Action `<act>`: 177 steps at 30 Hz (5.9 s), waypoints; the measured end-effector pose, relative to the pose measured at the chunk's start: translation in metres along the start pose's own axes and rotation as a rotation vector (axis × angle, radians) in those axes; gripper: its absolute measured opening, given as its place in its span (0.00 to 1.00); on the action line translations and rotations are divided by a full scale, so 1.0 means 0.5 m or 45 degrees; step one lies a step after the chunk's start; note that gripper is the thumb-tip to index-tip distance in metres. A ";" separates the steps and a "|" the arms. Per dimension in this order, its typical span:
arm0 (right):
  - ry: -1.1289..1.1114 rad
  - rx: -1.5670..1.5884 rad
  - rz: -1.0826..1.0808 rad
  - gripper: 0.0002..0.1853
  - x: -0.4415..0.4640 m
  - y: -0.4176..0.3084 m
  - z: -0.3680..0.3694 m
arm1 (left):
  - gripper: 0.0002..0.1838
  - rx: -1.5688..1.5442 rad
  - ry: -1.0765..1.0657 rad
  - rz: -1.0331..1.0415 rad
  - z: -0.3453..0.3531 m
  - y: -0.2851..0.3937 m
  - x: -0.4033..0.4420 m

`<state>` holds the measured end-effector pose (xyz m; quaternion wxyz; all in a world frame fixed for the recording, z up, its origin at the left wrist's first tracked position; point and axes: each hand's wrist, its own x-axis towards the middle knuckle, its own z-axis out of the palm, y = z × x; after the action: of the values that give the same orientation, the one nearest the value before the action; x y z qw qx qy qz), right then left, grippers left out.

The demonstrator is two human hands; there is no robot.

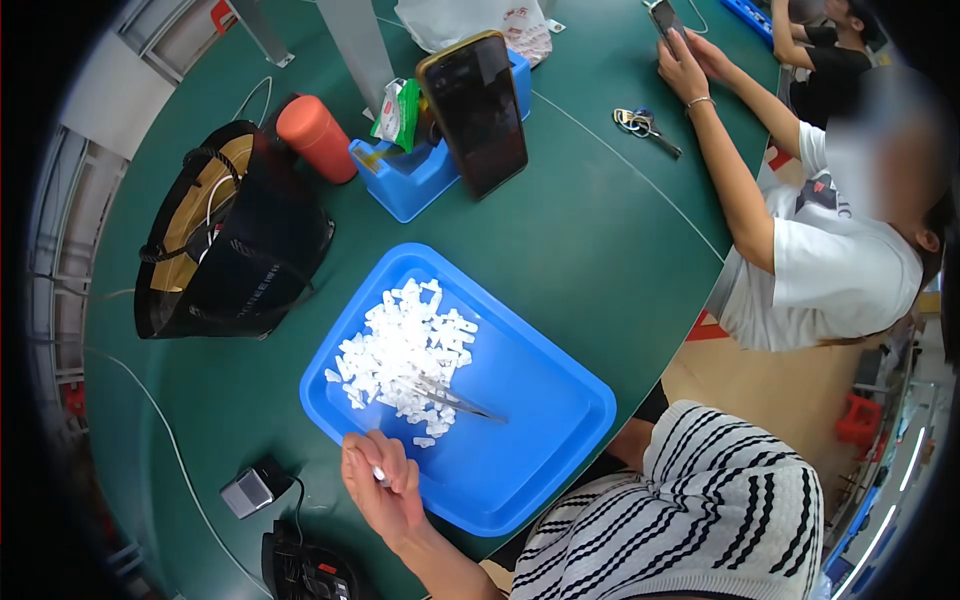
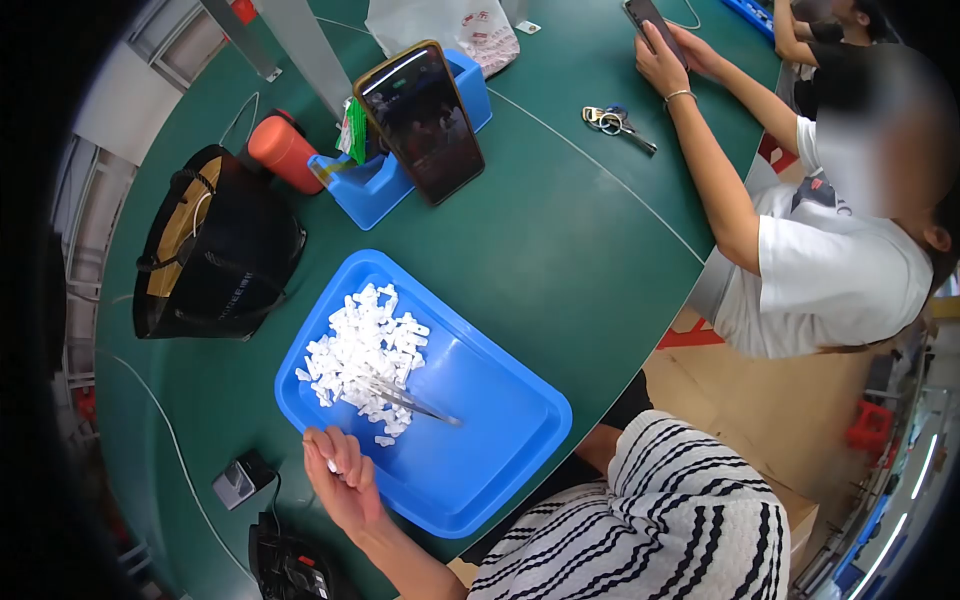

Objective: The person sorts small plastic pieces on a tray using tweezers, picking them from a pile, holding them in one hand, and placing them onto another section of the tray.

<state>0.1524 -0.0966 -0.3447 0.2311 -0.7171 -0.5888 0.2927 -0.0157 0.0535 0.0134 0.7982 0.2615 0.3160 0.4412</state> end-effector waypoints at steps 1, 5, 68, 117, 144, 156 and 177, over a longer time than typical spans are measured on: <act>0.035 -0.007 -0.002 0.18 0.009 0.002 0.010 | 0.16 0.059 -0.002 0.018 0.004 0.000 0.000; 0.150 -0.034 -0.022 0.18 0.007 0.012 0.052 | 0.15 0.189 0.003 0.045 0.007 -0.012 0.000; 0.305 -0.916 -1.615 0.09 0.122 -0.442 -0.558 | 0.11 0.329 -0.169 0.258 -0.003 -0.030 0.018; -0.124 1.097 -0.655 0.12 0.152 -0.472 -0.615 | 0.06 0.959 0.016 0.166 0.034 -0.041 -0.002; -0.099 1.174 -0.666 0.06 0.140 -0.459 -0.592 | 0.11 0.520 -0.108 -0.070 0.018 -0.025 0.000; -0.021 1.214 -0.696 0.07 0.142 -0.454 -0.591 | 0.07 0.711 -0.116 -0.009 0.023 -0.032 -0.002; -0.051 1.129 -0.657 0.07 0.140 -0.454 -0.602 | 0.07 0.389 -0.113 0.067 0.003 -0.015 0.005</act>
<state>0.2094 0.0210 0.0158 0.5663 -0.3758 -0.5701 0.4615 -0.0096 0.0518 0.0087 0.7504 0.4074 0.3370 0.3968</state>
